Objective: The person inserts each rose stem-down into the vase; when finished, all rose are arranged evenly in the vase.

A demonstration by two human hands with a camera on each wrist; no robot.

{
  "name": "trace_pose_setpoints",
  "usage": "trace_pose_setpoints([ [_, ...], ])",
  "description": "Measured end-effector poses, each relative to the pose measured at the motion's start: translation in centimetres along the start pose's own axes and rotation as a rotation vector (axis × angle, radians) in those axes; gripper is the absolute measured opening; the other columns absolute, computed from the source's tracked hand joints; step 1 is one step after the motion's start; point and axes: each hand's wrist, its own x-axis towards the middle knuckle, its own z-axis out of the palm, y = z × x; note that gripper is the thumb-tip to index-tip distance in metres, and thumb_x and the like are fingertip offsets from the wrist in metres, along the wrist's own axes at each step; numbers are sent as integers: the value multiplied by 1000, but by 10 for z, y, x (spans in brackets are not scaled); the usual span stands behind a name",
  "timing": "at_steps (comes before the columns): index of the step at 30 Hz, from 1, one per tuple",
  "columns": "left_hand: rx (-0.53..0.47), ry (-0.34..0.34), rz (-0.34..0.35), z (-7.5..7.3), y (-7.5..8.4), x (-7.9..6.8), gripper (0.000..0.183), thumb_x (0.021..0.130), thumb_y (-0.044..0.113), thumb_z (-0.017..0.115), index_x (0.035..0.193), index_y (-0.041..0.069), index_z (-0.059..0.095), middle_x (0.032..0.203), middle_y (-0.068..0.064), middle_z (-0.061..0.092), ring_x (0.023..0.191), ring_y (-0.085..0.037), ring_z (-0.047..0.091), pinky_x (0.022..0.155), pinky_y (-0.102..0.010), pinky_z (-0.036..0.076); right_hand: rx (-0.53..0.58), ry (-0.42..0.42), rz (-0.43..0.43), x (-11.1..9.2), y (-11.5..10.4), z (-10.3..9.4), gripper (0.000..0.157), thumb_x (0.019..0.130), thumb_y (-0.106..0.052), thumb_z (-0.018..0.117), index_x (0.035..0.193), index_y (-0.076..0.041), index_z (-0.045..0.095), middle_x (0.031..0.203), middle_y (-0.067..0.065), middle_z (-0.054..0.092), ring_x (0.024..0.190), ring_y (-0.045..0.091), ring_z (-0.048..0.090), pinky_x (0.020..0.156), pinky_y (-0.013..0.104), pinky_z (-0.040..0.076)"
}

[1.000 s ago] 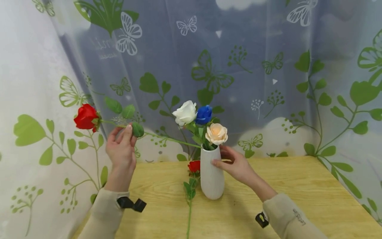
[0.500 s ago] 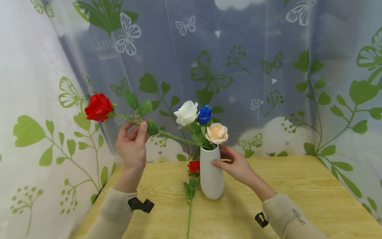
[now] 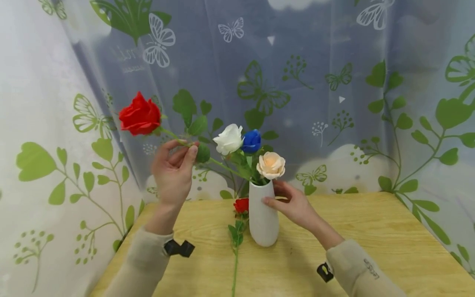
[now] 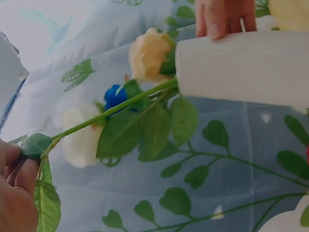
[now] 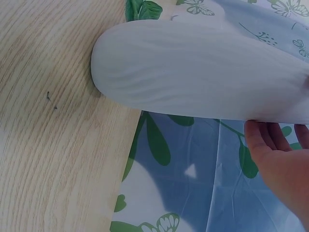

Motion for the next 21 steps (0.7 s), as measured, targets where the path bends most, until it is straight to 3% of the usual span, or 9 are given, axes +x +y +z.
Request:
trace_pose_setpoints([
  [6, 78, -137, 17, 18, -11, -15, 21, 95, -6, 73, 113, -10, 64, 101, -30, 77, 96, -30, 80, 73, -19, 62, 11, -2, -23, 0, 0, -1, 72, 101, -31, 74, 163, -16, 40, 158, 22, 51, 140, 45, 56, 107, 55, 57],
  [9, 104, -185, 32, 25, -17, -20, 20, 96, -4, 73, 113, -8, 64, 101, -30, 78, 96, -38, 79, 75, -20, 63, 12, 1, -28, -1, 0, 0, 70, 101, -30, 73, 162, -17, 41, 158, 21, 52, 140, 44, 56, 106, 55, 57],
  [13, 116, -238, 18, 33, -27, -24, 19, 96, -4, 73, 112, -7, 64, 102, -28, 78, 97, -40, 78, 78, -22, 64, 7, -3, -28, -1, 0, 0, 72, 102, -31, 73, 164, -17, 39, 158, 21, 51, 140, 44, 56, 107, 55, 57],
  [21, 230, -310, -166, 45, -44, -35, 15, 97, 2, 74, 108, -4, 66, 102, -23, 80, 91, -36, 80, 71, -18, 60, 14, 5, -25, 0, 1, 1, 69, 101, -30, 74, 161, -15, 43, 156, 21, 53, 138, 44, 58, 105, 55, 58],
])
